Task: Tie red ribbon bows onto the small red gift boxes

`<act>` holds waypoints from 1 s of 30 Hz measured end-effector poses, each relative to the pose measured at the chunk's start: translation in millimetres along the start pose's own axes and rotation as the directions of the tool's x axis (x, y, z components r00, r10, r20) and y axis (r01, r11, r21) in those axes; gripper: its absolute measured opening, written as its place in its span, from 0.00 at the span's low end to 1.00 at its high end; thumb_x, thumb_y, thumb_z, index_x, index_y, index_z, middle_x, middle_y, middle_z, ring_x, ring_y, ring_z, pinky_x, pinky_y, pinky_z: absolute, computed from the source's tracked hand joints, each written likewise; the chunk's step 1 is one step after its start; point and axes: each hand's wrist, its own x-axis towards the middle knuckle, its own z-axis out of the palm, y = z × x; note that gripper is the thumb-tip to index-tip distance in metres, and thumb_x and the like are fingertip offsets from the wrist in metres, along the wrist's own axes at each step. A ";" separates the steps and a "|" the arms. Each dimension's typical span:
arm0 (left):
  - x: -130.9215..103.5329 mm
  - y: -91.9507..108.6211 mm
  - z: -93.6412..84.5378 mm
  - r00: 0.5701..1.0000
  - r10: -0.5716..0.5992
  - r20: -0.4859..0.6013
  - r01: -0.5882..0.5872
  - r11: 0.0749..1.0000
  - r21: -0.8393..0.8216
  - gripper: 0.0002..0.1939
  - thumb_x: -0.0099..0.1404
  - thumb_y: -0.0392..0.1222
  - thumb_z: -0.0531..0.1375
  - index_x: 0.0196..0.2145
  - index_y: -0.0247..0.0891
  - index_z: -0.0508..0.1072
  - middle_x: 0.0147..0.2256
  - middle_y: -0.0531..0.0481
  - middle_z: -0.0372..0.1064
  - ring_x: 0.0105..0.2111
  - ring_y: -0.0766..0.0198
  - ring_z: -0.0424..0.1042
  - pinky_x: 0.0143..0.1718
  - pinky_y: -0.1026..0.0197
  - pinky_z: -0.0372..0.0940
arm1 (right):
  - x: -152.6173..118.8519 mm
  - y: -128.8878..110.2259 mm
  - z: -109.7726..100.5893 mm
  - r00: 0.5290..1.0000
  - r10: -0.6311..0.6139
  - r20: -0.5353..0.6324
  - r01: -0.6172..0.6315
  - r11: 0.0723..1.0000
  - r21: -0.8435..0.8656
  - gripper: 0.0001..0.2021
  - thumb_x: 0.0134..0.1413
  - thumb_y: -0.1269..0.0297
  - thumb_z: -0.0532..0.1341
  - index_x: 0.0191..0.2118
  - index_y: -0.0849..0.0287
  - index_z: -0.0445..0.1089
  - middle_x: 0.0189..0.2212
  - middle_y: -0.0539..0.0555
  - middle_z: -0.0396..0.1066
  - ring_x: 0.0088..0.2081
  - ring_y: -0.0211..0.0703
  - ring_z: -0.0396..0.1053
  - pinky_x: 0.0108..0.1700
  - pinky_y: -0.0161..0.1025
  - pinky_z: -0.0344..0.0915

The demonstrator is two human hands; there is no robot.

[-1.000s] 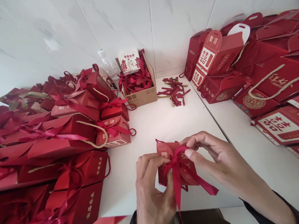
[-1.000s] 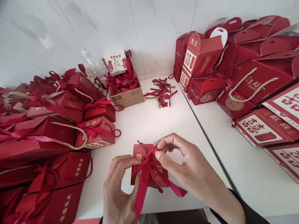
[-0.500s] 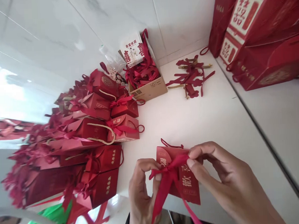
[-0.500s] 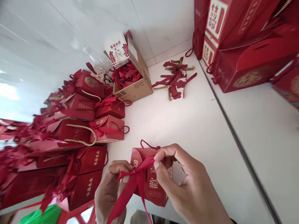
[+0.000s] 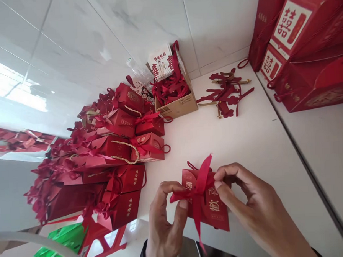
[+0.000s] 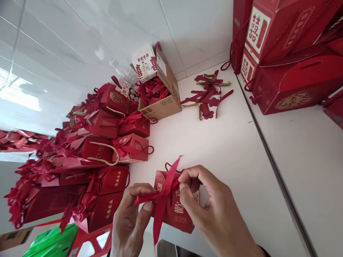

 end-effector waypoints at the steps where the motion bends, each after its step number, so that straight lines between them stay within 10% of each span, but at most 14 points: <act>1: -0.1 -1.0 1.3 1.000 0.020 0.017 -0.020 1.000 -0.002 0.04 0.75 0.39 0.58 0.45 0.45 0.72 0.41 0.51 0.73 0.42 0.62 0.74 0.42 0.63 0.69 | 1.3 0.8 0.1 0.999 -0.035 -0.002 0.035 0.999 -0.030 0.04 0.61 0.59 0.62 0.35 0.50 0.72 0.30 0.50 0.73 0.30 0.43 0.69 0.24 0.34 0.67; 18: 8.8 -23.2 14.5 0.993 0.114 -0.009 -0.113 0.973 -0.201 0.06 0.74 0.36 0.55 0.38 0.42 0.70 0.36 0.52 0.70 0.36 0.63 0.69 0.40 0.61 0.65 | -20.8 13.0 17.2 0.944 -0.196 -0.266 0.145 0.969 -0.199 0.04 0.65 0.61 0.62 0.38 0.52 0.69 0.34 0.51 0.72 0.36 0.44 0.71 0.38 0.39 0.71; 25: 10.8 -18.2 8.6 0.983 0.176 0.052 -0.156 0.951 -0.266 0.04 0.76 0.40 0.57 0.42 0.44 0.72 0.39 0.53 0.72 0.40 0.63 0.71 0.43 0.62 0.66 | -23.6 5.3 13.1 0.925 -0.377 -0.055 0.281 0.773 -0.569 0.16 0.71 0.56 0.59 0.60 0.45 0.68 0.45 0.54 0.72 0.47 0.50 0.71 0.49 0.49 0.69; 30: 13.4 -18.0 11.3 0.985 0.165 0.053 -0.146 0.955 -0.259 0.04 0.76 0.38 0.58 0.42 0.45 0.73 0.39 0.54 0.72 0.40 0.65 0.71 0.43 0.64 0.66 | -19.5 0.8 11.5 0.916 -0.400 -0.014 0.305 0.722 -0.621 0.05 0.73 0.57 0.58 0.46 0.46 0.72 0.42 0.54 0.70 0.45 0.49 0.72 0.43 0.44 0.71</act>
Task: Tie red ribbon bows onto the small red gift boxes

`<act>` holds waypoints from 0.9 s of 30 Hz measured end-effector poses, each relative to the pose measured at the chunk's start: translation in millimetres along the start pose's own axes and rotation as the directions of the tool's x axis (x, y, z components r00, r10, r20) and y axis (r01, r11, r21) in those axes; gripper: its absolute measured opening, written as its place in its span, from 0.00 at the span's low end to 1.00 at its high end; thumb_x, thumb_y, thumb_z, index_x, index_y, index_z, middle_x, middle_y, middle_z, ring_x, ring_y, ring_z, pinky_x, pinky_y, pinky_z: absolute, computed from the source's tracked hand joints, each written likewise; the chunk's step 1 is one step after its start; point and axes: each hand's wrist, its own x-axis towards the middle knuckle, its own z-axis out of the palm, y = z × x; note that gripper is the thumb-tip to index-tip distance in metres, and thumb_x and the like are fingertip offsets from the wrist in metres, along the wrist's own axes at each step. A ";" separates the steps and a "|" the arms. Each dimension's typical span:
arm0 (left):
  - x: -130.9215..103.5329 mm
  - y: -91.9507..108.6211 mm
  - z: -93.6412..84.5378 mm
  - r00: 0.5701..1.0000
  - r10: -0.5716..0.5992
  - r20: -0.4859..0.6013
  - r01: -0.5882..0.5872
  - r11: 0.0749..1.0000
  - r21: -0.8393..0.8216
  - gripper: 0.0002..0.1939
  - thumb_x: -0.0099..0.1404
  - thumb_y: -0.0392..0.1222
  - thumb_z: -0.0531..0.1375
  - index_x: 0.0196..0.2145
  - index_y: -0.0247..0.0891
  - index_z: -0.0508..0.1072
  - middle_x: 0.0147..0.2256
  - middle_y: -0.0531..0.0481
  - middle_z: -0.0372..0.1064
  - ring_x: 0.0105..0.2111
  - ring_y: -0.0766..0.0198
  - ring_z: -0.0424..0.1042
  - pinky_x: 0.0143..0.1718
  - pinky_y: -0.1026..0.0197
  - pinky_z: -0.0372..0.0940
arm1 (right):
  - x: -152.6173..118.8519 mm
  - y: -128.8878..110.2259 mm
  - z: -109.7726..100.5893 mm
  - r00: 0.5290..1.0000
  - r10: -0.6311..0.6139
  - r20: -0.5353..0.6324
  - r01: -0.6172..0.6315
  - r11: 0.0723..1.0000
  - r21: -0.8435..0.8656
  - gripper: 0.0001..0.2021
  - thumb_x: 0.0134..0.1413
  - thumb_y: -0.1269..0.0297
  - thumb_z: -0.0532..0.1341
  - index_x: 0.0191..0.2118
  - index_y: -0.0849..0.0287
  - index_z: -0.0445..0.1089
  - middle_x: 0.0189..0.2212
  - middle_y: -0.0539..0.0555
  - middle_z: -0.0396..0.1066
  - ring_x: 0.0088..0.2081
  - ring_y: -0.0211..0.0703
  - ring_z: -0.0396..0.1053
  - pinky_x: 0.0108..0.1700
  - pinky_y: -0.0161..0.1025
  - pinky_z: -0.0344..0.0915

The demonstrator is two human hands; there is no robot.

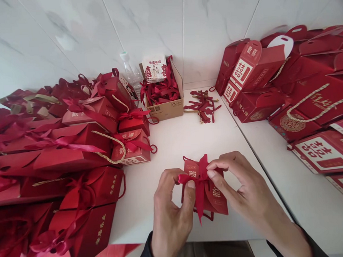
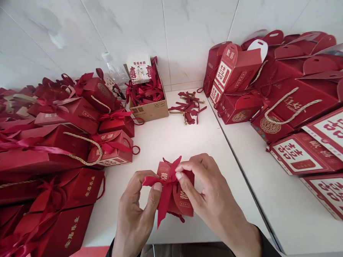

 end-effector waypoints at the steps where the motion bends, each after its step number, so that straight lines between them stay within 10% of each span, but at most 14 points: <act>1: 0.2 -0.6 0.2 1.000 -0.011 -0.003 0.011 1.000 0.000 0.05 0.76 0.38 0.58 0.42 0.45 0.73 0.39 0.55 0.72 0.39 0.65 0.71 0.42 0.64 0.66 | 0.7 0.0 -0.3 1.000 0.005 -0.007 -0.005 1.000 0.006 0.05 0.73 0.58 0.58 0.45 0.47 0.71 0.42 0.54 0.70 0.45 0.48 0.72 0.42 0.44 0.71; 8: 3.2 -0.2 -0.5 1.000 0.000 -0.028 0.000 1.000 -0.009 0.07 0.74 0.34 0.57 0.41 0.46 0.72 0.37 0.56 0.72 0.38 0.66 0.72 0.41 0.66 0.67 | 3.5 -0.3 -4.5 0.996 -0.051 0.079 0.057 0.996 -0.067 0.08 0.72 0.61 0.58 0.50 0.48 0.73 0.45 0.56 0.67 0.48 0.50 0.72 0.49 0.49 0.73; 17: 3.7 -2.8 -3.1 0.997 -0.082 0.015 0.082 0.995 -0.050 0.06 0.76 0.39 0.58 0.38 0.44 0.72 0.37 0.56 0.73 0.37 0.67 0.73 0.40 0.67 0.67 | -1.1 -1.1 -9.0 0.963 -0.249 -0.101 0.219 0.947 -0.236 0.04 0.71 0.65 0.60 0.46 0.50 0.72 0.50 0.53 0.66 0.51 0.40 0.70 0.54 0.37 0.67; 27: -1.3 -10.7 -7.8 0.997 -0.073 -0.002 0.072 0.991 -0.110 0.05 0.75 0.36 0.59 0.43 0.47 0.72 0.40 0.55 0.73 0.42 0.67 0.74 0.43 0.69 0.69 | -3.0 -10.5 -17.2 0.930 -0.353 -0.098 0.313 0.904 -0.291 0.08 0.67 0.76 0.60 0.47 0.56 0.69 0.34 0.51 0.75 0.37 0.41 0.70 0.44 0.39 0.64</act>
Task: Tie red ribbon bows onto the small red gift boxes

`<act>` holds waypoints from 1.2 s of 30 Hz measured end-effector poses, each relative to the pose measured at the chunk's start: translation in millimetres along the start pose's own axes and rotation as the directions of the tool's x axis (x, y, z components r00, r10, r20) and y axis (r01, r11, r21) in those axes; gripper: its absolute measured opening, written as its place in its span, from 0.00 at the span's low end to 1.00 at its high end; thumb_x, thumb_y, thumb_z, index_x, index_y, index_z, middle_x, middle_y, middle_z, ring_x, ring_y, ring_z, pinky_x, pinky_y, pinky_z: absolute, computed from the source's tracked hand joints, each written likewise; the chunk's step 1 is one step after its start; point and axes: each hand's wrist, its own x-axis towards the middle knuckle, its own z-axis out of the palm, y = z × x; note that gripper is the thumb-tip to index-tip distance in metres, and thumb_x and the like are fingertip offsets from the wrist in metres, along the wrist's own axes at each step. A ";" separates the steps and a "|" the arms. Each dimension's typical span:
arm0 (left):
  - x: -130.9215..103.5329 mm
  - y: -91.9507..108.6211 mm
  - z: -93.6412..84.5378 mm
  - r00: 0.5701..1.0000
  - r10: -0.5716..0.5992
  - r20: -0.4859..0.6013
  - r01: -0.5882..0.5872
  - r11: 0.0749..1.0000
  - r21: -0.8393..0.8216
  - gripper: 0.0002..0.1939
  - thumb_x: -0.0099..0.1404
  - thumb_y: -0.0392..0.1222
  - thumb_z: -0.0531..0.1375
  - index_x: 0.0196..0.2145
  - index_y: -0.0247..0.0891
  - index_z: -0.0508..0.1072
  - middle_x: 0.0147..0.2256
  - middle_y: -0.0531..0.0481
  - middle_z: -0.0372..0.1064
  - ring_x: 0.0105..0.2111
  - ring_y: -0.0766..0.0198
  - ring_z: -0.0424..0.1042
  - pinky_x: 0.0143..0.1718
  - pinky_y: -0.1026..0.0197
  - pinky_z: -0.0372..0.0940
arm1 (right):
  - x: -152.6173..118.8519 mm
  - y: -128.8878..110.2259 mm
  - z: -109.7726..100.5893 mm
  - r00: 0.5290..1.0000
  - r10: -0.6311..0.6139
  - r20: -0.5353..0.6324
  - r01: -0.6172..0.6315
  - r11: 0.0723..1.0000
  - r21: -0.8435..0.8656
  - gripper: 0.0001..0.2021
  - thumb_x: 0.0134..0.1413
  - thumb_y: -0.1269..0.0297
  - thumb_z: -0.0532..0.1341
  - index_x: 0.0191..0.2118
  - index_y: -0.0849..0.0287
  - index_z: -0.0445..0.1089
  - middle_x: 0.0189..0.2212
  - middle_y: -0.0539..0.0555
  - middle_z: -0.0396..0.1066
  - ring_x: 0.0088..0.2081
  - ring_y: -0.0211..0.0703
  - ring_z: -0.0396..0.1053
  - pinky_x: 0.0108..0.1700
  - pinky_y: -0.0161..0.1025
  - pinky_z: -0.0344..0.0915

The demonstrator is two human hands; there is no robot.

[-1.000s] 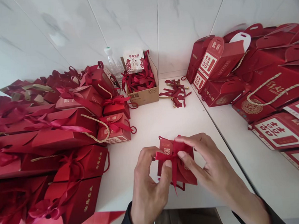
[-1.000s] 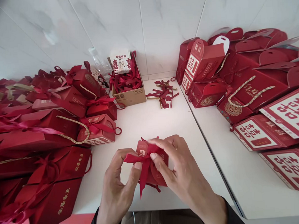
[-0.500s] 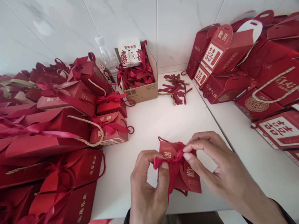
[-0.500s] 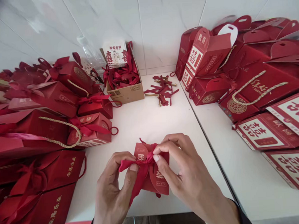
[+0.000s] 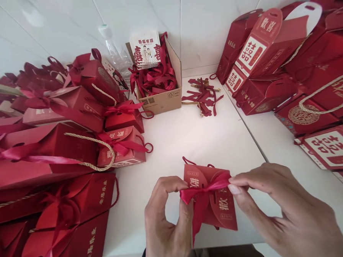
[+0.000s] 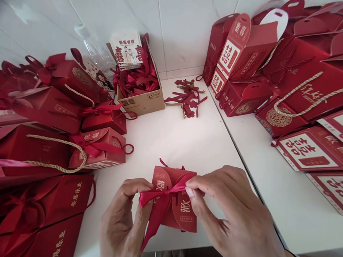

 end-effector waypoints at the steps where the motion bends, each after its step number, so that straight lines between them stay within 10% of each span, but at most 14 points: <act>1: -0.6 -1.4 0.1 1.000 -0.011 -0.004 0.011 1.000 -0.008 0.05 0.74 0.37 0.59 0.43 0.47 0.72 0.40 0.55 0.73 0.42 0.67 0.74 0.43 0.69 0.69 | -1.1 -0.2 -1.9 1.000 0.010 0.019 -0.010 1.000 -0.006 0.08 0.67 0.75 0.60 0.47 0.56 0.69 0.33 0.50 0.74 0.36 0.41 0.70 0.43 0.40 0.64; 9: -2.4 -4.1 0.2 1.000 -0.012 0.000 0.012 0.999 -0.036 0.05 0.76 0.37 0.57 0.44 0.47 0.70 0.41 0.54 0.72 0.43 0.67 0.73 0.43 0.69 0.69 | -7.3 -1.2 -9.7 0.936 0.286 0.204 -0.289 0.957 -0.014 0.10 0.67 0.58 0.59 0.32 0.50 0.64 0.24 0.45 0.66 0.26 0.40 0.66 0.29 0.37 0.63; 13: -1.2 -1.8 0.3 0.998 0.053 0.043 -0.053 0.999 -0.006 0.07 0.74 0.34 0.58 0.45 0.47 0.70 0.43 0.52 0.71 0.45 0.66 0.72 0.45 0.68 0.69 | -5.1 -1.6 0.8 0.853 0.509 0.113 -0.513 0.858 0.015 0.13 0.69 0.46 0.59 0.43 0.48 0.72 0.30 0.46 0.73 0.29 0.41 0.70 0.29 0.36 0.66; 22: -4.5 -4.1 3.2 1.000 0.012 -0.004 -0.012 0.999 -0.039 0.04 0.76 0.36 0.57 0.42 0.45 0.70 0.43 0.51 0.70 0.43 0.65 0.72 0.44 0.67 0.69 | -6.7 0.7 12.1 0.908 0.408 0.093 -0.415 0.908 0.063 0.04 0.70 0.57 0.61 0.42 0.48 0.70 0.32 0.46 0.72 0.31 0.40 0.71 0.32 0.34 0.68; 30: -4.6 0.4 10.4 0.997 -0.071 -0.017 0.069 0.993 -0.092 0.02 0.75 0.39 0.60 0.42 0.46 0.72 0.40 0.53 0.70 0.40 0.65 0.72 0.42 0.67 0.69 | -10.5 -24.9 10.9 0.986 -0.039 0.160 0.007 0.981 0.194 0.10 0.65 0.71 0.63 0.49 0.50 0.73 0.39 0.51 0.76 0.40 0.45 0.75 0.46 0.43 0.73; 36: -5.0 4.1 9.6 0.990 -0.139 -0.004 0.137 0.977 -0.161 0.03 0.73 0.39 0.63 0.40 0.46 0.74 0.40 0.53 0.71 0.39 0.65 0.73 0.41 0.66 0.69 | -14.1 -31.0 18.0 0.988 0.013 0.156 -0.050 0.971 0.232 0.06 0.68 0.71 0.63 0.41 0.52 0.75 0.33 0.50 0.76 0.34 0.44 0.74 0.44 0.45 0.72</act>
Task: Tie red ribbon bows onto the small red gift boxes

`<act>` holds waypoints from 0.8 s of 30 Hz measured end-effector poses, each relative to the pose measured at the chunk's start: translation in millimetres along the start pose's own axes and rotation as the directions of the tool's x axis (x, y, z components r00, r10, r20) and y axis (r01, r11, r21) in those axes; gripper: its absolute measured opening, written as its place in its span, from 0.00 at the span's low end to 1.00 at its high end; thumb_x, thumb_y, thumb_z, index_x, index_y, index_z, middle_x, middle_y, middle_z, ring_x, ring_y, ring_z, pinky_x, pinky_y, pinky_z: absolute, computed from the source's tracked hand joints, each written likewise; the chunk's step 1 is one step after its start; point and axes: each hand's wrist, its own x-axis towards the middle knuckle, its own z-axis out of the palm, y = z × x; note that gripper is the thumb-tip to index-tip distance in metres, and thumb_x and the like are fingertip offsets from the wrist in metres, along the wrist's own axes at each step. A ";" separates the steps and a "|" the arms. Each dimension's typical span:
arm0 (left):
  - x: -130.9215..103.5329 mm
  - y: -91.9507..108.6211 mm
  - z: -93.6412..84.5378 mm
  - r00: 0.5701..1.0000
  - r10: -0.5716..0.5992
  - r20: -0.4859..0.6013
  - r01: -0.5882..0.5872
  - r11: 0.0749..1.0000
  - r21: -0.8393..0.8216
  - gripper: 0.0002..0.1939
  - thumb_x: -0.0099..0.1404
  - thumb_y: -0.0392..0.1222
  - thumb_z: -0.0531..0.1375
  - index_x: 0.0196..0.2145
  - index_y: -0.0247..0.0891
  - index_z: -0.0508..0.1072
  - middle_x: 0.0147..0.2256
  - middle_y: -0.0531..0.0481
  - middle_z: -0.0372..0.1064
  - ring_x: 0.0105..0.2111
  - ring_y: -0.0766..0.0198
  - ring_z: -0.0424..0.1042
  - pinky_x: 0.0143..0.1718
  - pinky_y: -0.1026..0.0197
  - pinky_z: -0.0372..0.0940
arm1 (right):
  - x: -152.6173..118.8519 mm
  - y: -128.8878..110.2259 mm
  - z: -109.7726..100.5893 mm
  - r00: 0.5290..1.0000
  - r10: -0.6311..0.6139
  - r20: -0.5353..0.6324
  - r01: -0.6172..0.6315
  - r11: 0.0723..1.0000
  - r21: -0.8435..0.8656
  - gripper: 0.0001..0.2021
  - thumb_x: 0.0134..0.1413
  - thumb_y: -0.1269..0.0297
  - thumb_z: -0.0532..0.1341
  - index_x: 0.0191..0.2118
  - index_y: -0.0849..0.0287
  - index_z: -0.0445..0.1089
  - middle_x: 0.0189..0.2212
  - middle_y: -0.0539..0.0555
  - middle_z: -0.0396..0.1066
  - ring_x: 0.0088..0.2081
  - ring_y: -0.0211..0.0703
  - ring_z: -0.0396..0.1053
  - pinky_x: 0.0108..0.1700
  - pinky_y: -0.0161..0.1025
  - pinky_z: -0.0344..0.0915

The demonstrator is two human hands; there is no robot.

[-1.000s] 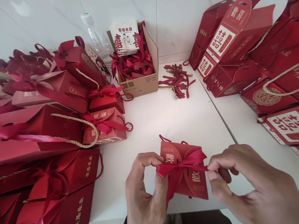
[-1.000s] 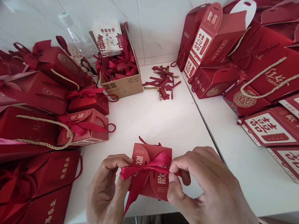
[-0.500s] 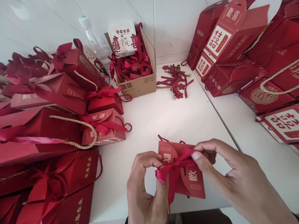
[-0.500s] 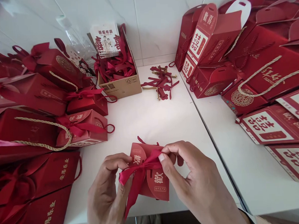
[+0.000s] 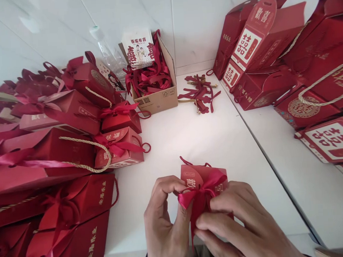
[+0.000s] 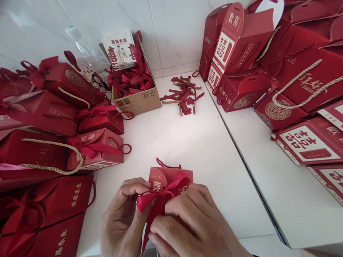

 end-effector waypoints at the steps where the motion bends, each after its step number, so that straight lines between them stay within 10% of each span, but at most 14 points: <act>1: -0.3 0.5 -0.1 1.000 -0.010 -0.003 0.010 1.000 -0.016 0.03 0.72 0.39 0.64 0.40 0.46 0.74 0.40 0.53 0.71 0.40 0.65 0.73 0.42 0.66 0.69 | -1.3 0.3 0.8 1.000 0.000 0.013 0.000 1.000 0.002 0.06 0.68 0.71 0.63 0.43 0.52 0.76 0.35 0.51 0.77 0.36 0.44 0.74 0.46 0.45 0.72; 24: 1.1 4.5 -3.1 0.984 -0.181 -0.003 0.176 0.965 -0.196 0.05 0.68 0.43 0.68 0.34 0.41 0.78 0.41 0.49 0.73 0.42 0.62 0.74 0.43 0.66 0.70 | -12.2 -10.5 3.7 0.989 0.056 -0.140 -0.049 0.997 0.051 0.10 0.60 0.78 0.63 0.34 0.55 0.71 0.29 0.50 0.71 0.31 0.42 0.70 0.39 0.42 0.69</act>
